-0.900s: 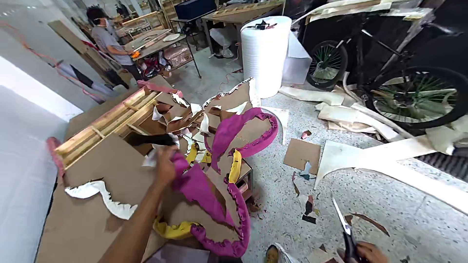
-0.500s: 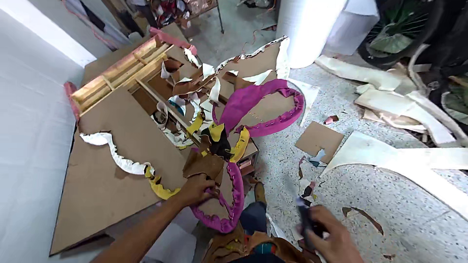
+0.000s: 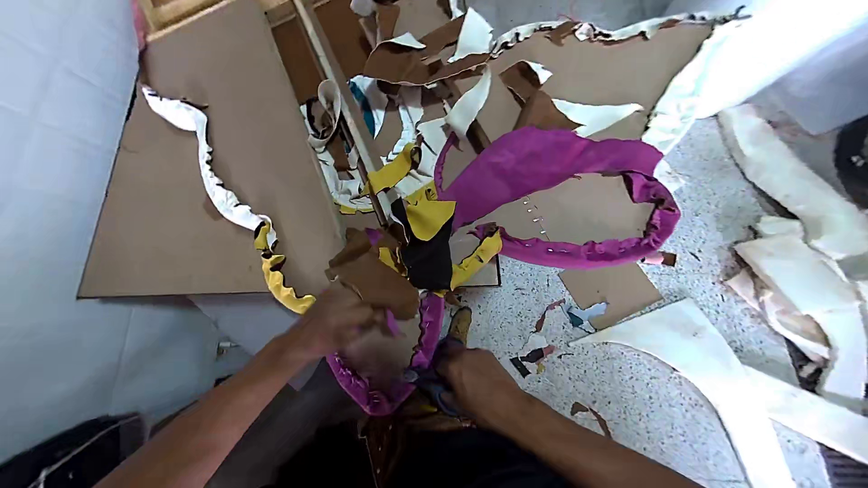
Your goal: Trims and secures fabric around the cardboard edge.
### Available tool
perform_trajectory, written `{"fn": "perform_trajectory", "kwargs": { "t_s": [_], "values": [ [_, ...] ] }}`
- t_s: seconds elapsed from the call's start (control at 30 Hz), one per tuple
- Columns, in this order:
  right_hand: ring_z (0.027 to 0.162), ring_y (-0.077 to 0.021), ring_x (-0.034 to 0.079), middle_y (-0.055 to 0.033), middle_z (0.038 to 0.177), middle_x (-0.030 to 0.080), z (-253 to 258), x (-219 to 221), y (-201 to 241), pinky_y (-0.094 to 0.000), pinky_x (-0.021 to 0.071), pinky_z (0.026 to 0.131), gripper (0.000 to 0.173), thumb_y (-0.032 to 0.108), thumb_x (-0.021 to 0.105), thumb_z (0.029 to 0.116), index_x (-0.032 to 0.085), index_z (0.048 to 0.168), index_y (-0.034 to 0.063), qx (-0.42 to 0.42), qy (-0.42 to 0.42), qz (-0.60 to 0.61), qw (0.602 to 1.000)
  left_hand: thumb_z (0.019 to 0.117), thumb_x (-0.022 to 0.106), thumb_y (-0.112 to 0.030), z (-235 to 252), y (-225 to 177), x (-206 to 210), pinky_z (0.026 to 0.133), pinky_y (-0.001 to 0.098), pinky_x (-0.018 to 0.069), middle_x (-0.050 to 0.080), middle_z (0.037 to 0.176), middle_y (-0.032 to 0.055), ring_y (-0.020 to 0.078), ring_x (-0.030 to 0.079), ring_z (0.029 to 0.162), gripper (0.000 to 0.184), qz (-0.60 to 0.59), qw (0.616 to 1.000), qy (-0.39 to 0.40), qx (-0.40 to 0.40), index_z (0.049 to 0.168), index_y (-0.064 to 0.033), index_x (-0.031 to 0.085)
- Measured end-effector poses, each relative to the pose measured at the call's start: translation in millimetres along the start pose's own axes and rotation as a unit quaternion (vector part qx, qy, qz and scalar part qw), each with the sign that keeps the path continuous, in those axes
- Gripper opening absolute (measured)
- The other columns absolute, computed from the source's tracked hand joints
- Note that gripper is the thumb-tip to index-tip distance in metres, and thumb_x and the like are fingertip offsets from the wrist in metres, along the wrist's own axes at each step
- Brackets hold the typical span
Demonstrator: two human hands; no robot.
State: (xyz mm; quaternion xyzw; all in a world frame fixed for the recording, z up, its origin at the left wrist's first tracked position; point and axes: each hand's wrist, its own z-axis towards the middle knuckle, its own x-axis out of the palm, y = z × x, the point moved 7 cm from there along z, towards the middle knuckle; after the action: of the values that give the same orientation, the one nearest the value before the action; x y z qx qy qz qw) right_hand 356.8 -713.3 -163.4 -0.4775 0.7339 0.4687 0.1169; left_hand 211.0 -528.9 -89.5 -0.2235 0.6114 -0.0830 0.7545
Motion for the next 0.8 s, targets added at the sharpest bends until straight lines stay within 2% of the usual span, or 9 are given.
{"fn": "perform_trajectory", "kwargs": {
  "t_s": [0.07, 0.13, 0.23, 0.33, 0.4, 0.53, 0.6, 0.73, 0.8],
  "values": [
    [0.091, -0.0385, 0.069, -0.0179, 0.106, 0.069, -8.6, 0.8, -7.7, -0.0616, 0.0564, 0.073, 0.029, 0.036, 0.069, 0.0903, 0.070, 0.095, 0.0071, -0.030, 0.022, 0.005, 0.999, 0.0963, 0.068, -0.034, 10.3, 30.8, -37.7, 0.102, 0.0559, 0.0517, 0.072, 0.093, 0.0063, 0.0269, 0.068, 0.103, 0.031, 0.015, 0.992, -0.067, -0.103, 0.074, -0.0121, 0.068],
    [0.089, -0.0326, 0.069, -0.0125, 0.102, 0.069, -16.6, -13.9, -25.2, -0.0580, 0.0576, 0.071, 0.026, 0.037, 0.069, 0.0895, 0.071, 0.092, 0.0107, -0.033, -0.008, 0.027, 0.999, 0.0936, 0.072, -0.041, 22.1, 58.1, -64.0, 0.096, 0.0502, 0.0526, 0.069, 0.097, 0.0073, 0.0251, 0.064, 0.104, 0.036, 0.009, 0.968, -0.145, -0.203, 0.076, -0.0109, 0.065],
    [0.083, -0.0196, 0.067, -0.0012, 0.099, 0.068, -33.6, -68.5, -75.2, -0.0492, 0.0596, 0.069, 0.026, 0.046, 0.072, 0.0870, 0.072, 0.093, 0.0204, 0.011, -0.110, 0.068, 0.992, 0.0840, 0.080, -0.055, 48.8, 88.6, -34.9, 0.105, 0.0569, 0.0506, 0.063, 0.130, 0.0121, 0.0302, 0.058, 0.124, 0.054, -0.036, 0.927, -0.140, -0.346, 0.123, -0.0190, 0.070],
    [0.083, -0.0135, 0.063, 0.0020, 0.100, 0.064, -67.3, -122.0, -139.1, -0.0400, 0.0586, 0.067, 0.035, 0.053, 0.079, 0.0817, 0.070, 0.094, 0.0215, 0.032, -0.232, 0.131, 0.963, 0.0701, 0.086, -0.052, 93.8, 66.7, 21.4, 0.105, 0.0704, 0.0421, 0.054, 0.144, 0.0178, 0.0411, 0.052, 0.131, 0.095, 0.010, 0.910, -0.011, -0.414, 0.155, -0.0387, 0.045],
    [0.083, -0.0131, 0.062, 0.0015, 0.099, 0.064, -93.7, -149.9, -182.7, -0.0362, 0.0567, 0.065, 0.038, 0.054, 0.081, 0.0811, 0.068, 0.091, 0.0198, 0.036, -0.301, 0.166, 0.938, 0.0644, 0.088, -0.037, 116.1, 45.4, 48.0, 0.098, 0.0666, 0.0464, 0.061, 0.131, 0.0148, 0.0401, 0.056, 0.121, 0.094, 0.051, 0.911, 0.020, -0.410, 0.150, -0.0381, 0.050],
    [0.081, -0.0126, 0.063, 0.0023, 0.095, 0.065, -135.3, -196.6, -266.0, -0.0336, 0.0555, 0.063, 0.035, 0.052, 0.081, 0.0821, 0.068, 0.086, 0.0201, 0.050, -0.403, 0.204, 0.891, 0.0832, 0.078, -0.008, 135.3, 58.0, 21.3, 0.100, 0.0578, 0.0534, 0.070, 0.123, 0.0085, 0.0313, 0.064, 0.117, 0.043, 0.041, 0.909, -0.084, -0.407, 0.125, -0.0167, 0.072],
    [0.082, -0.0133, 0.063, 0.0018, 0.094, 0.066, -150.6, -218.6, -302.4, -0.0339, 0.0562, 0.064, 0.032, 0.049, 0.081, 0.0828, 0.070, 0.086, 0.0192, 0.052, -0.437, 0.218, 0.871, 0.0877, 0.075, -0.006, 164.1, 59.9, -10.2, 0.106, 0.0569, 0.0513, 0.064, 0.140, 0.0081, 0.0303, 0.062, 0.126, 0.044, 0.047, 0.900, -0.130, -0.413, 0.131, -0.0131, 0.069],
    [0.087, -0.0151, 0.067, -0.0005, 0.098, 0.068, -149.3, -256.8, -357.6, -0.0361, 0.0599, 0.070, 0.028, 0.042, 0.080, 0.0857, 0.070, 0.090, 0.0164, 0.025, -0.473, 0.255, 0.843, 0.0760, 0.082, -0.004, 235.0, 68.7, -34.1, 0.101, 0.0629, 0.0516, 0.057, 0.137, 0.0221, 0.0416, 0.057, 0.126, 0.058, 0.133, 0.850, -0.251, -0.444, 0.130, -0.0211, 0.068],
    [0.087, -0.0142, 0.067, 0.0005, 0.099, 0.068, -140.6, -274.0, -373.9, -0.0353, 0.0603, 0.071, 0.028, 0.044, 0.079, 0.0864, 0.071, 0.090, 0.0174, 0.011, -0.481, 0.258, 0.838, 0.0750, 0.084, -0.011, 267.8, 74.5, -7.5, 0.103, 0.0637, 0.0488, 0.056, 0.137, 0.0240, 0.0438, 0.054, 0.127, 0.061, 0.134, 0.856, -0.203, -0.456, 0.132, -0.0255, 0.067]
  ]
}}
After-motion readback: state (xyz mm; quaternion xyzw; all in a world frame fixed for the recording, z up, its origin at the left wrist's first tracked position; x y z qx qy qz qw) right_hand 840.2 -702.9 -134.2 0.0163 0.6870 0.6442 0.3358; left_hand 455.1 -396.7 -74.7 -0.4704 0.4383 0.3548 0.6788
